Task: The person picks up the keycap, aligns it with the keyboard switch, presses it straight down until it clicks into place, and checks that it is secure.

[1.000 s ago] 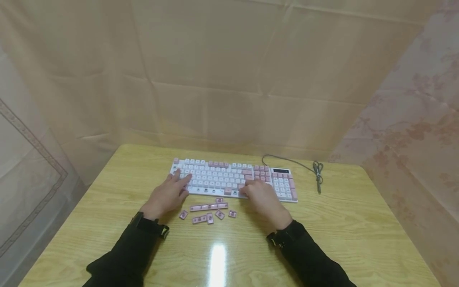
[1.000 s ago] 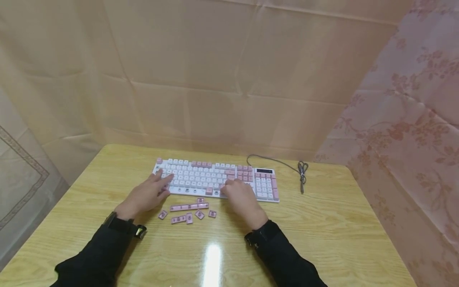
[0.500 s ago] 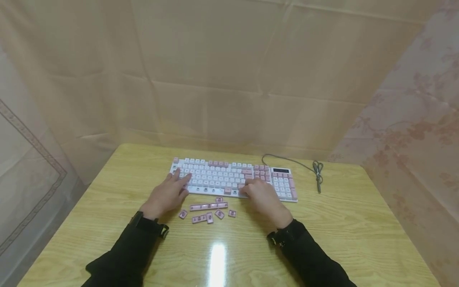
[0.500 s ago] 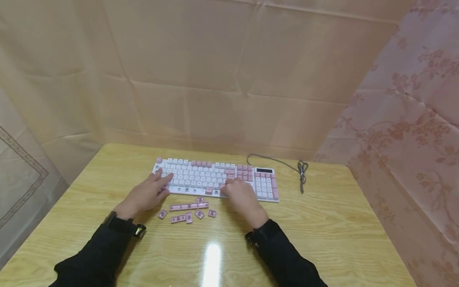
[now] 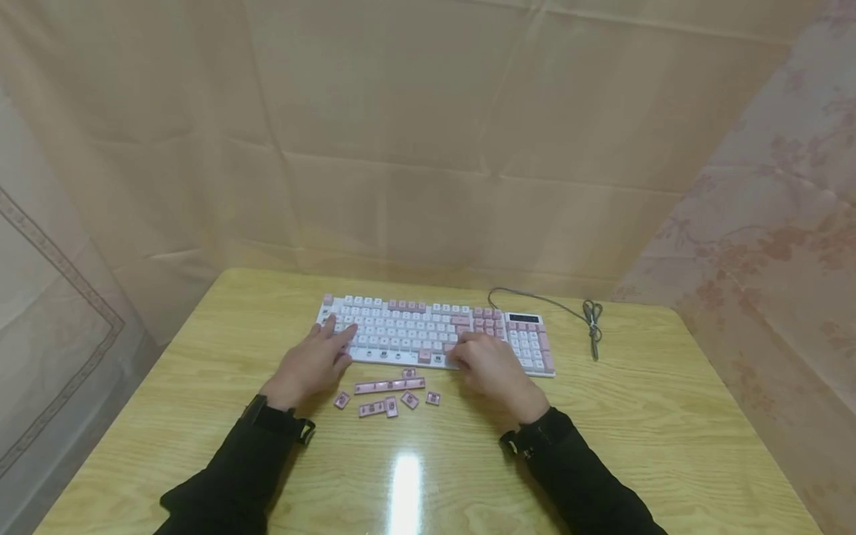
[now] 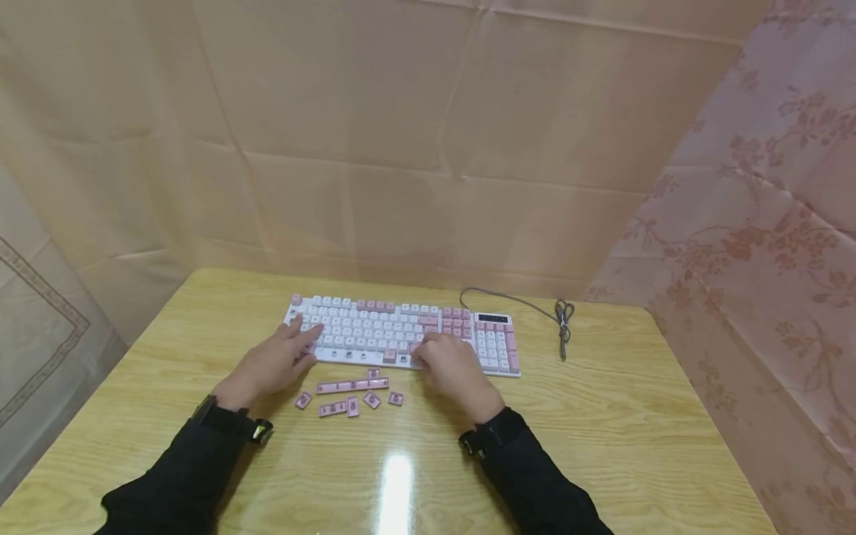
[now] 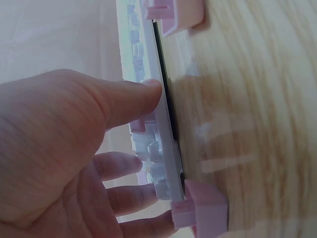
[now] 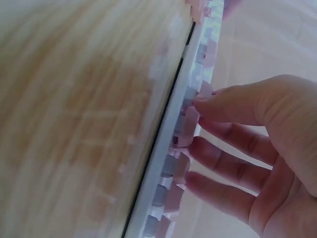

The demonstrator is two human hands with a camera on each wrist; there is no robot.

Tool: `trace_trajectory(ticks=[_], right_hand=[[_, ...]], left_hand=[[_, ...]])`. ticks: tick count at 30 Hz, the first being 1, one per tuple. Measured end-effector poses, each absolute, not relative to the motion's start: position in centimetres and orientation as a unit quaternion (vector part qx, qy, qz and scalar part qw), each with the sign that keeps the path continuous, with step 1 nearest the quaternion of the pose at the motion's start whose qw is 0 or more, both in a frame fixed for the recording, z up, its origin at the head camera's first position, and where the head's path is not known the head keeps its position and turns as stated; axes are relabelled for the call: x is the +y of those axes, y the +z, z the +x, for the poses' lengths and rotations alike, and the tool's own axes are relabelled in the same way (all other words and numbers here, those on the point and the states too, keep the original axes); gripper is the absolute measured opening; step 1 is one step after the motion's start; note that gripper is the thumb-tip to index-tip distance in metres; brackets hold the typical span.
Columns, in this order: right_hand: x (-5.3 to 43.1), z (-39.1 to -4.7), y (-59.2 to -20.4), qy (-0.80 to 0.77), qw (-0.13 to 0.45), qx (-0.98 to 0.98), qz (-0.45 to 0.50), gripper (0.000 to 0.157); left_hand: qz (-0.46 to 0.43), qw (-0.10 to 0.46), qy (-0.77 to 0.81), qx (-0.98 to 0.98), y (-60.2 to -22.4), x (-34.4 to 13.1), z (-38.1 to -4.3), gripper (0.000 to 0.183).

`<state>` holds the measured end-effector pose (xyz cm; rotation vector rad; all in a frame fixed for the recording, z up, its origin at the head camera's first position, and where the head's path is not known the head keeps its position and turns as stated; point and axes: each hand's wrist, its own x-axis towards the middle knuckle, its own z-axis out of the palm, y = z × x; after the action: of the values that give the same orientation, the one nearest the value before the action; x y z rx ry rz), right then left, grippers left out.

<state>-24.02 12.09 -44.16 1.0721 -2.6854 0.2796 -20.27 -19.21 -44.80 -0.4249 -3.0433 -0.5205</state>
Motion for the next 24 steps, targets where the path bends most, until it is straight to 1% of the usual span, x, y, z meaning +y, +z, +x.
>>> trace_trajectory(ticks=[4,8,17,24], right_hand=[[12.21,-24.05,-44.29,0.109,0.112,-0.917,0.366,0.016],[12.09,-24.14,-44.44,0.119,0.112,-0.92,0.357,0.012],[11.69,-24.15,-44.25,0.116,0.111,-0.925,0.345,0.018],[11.55,-24.2,-44.1,0.116,0.121,-0.925,0.34,0.016]], left_hand=[[-0.137,0.013,-0.171,-0.976,-44.84,-19.17,-20.11,0.054],[-0.136,0.013,-0.168,-0.976,-44.8,-19.1,-20.02,0.054],[-0.139,0.018,-0.165,-0.976,-44.57,-19.08,-20.09,0.053],[-0.139,0.015,-0.165,-0.976,-44.68,-19.18,-20.18,0.054]])
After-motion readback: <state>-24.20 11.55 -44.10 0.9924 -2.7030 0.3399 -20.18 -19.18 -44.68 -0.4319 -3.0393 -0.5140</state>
